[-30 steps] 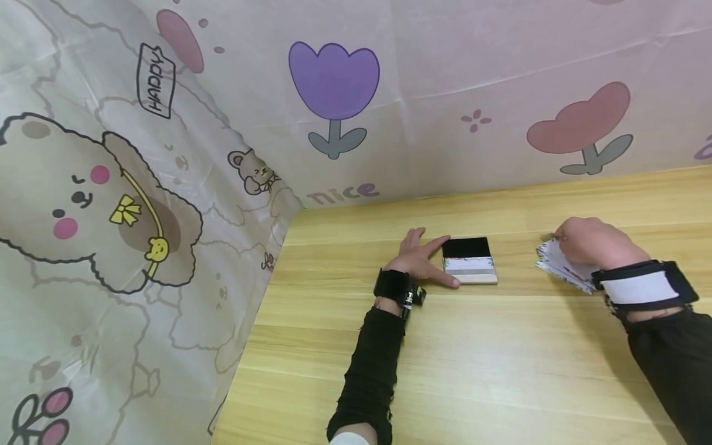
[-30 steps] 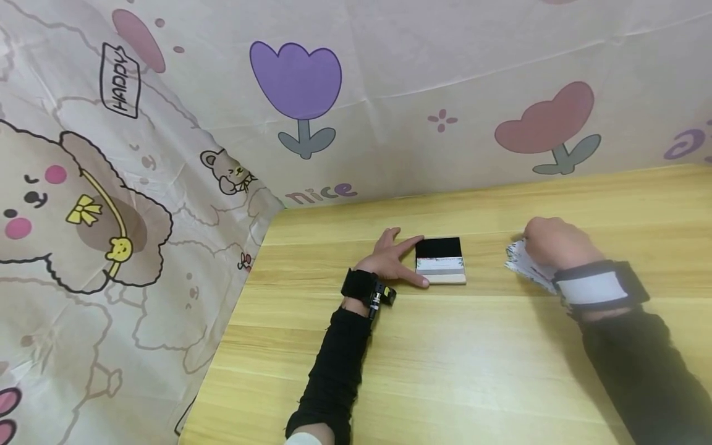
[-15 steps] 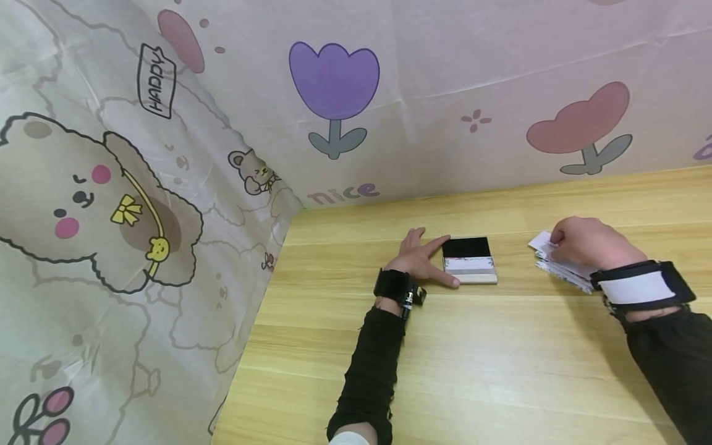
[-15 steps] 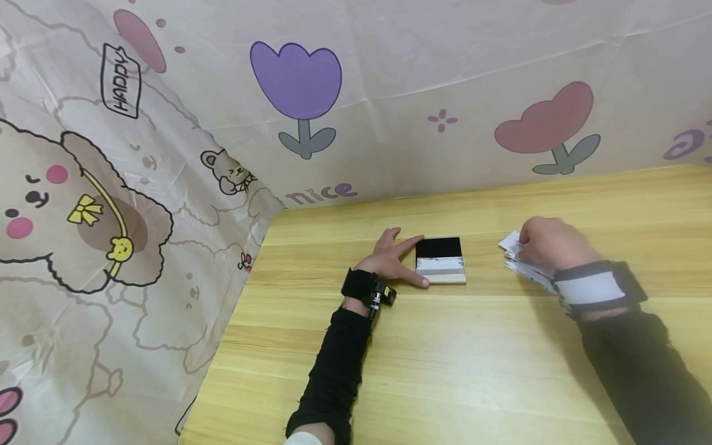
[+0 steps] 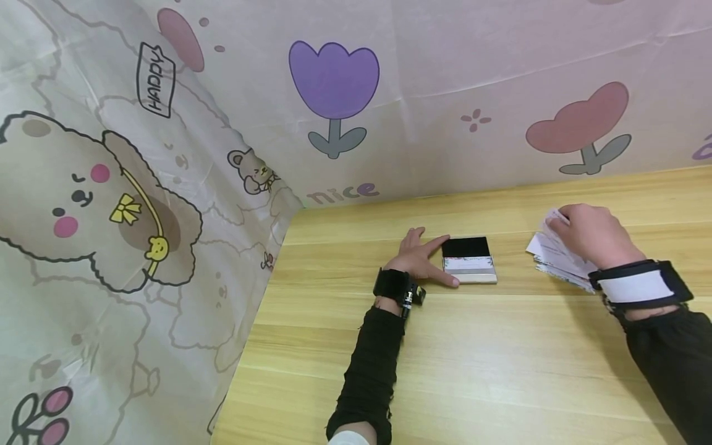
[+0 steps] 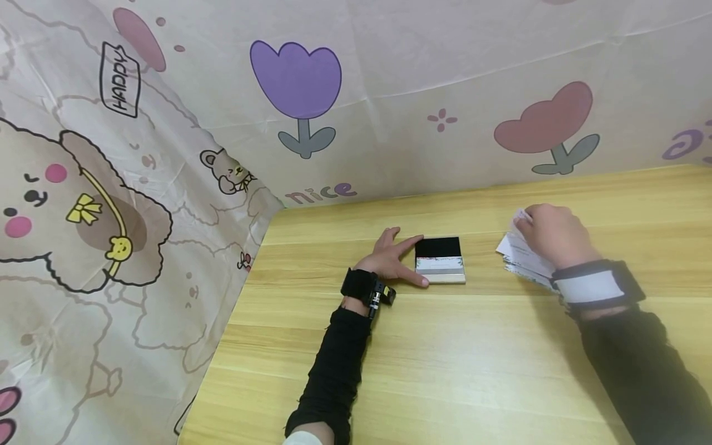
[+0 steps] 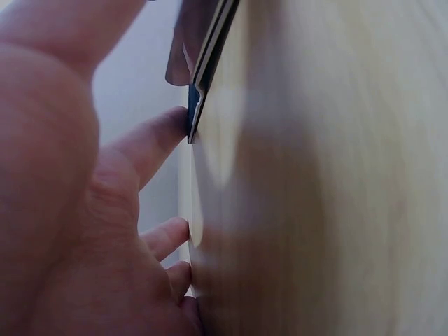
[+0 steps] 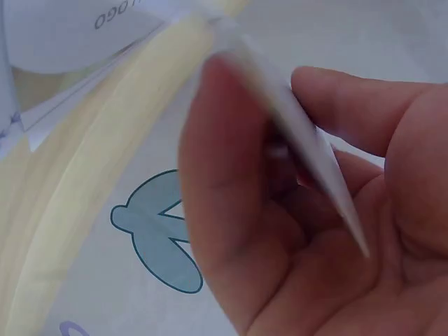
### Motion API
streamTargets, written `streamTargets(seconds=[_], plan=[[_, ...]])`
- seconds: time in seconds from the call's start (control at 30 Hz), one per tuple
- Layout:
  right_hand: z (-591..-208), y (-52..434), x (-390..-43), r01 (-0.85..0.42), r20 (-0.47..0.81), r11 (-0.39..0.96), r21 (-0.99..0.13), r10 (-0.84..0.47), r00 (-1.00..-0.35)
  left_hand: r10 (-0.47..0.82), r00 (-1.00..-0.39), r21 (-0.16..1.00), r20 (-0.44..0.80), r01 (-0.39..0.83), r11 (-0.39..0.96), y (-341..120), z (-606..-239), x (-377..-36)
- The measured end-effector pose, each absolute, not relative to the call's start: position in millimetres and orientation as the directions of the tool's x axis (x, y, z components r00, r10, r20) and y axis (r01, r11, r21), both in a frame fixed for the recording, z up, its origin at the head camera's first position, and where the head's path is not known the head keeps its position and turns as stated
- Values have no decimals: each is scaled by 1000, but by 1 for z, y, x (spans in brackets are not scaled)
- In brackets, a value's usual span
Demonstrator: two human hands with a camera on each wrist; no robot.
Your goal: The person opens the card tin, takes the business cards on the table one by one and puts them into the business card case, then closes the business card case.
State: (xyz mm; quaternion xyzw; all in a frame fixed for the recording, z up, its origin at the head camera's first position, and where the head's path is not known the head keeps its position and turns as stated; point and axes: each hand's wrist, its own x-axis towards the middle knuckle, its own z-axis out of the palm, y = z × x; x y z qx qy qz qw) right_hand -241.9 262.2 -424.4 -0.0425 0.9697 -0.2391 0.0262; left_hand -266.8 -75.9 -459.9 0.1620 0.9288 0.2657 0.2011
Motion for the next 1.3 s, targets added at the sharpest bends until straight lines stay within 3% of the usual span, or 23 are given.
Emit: streamTargets(seconds=[0.33,0.87,1.3], plan=[[-426,260,-242,-22,-125,841,-541,-107,-986,402,-870,555,-286,191,809,-75,-461,-267],[-435,235,-247,-180,-48,846,-502,-235,-971,402,-869,550,-289,192,812,-75,-461,-265],[-437,210,-245,-254,59,752,-608,-276,-959,403,-870,547,-284,197,813,-75,-460,-267]])
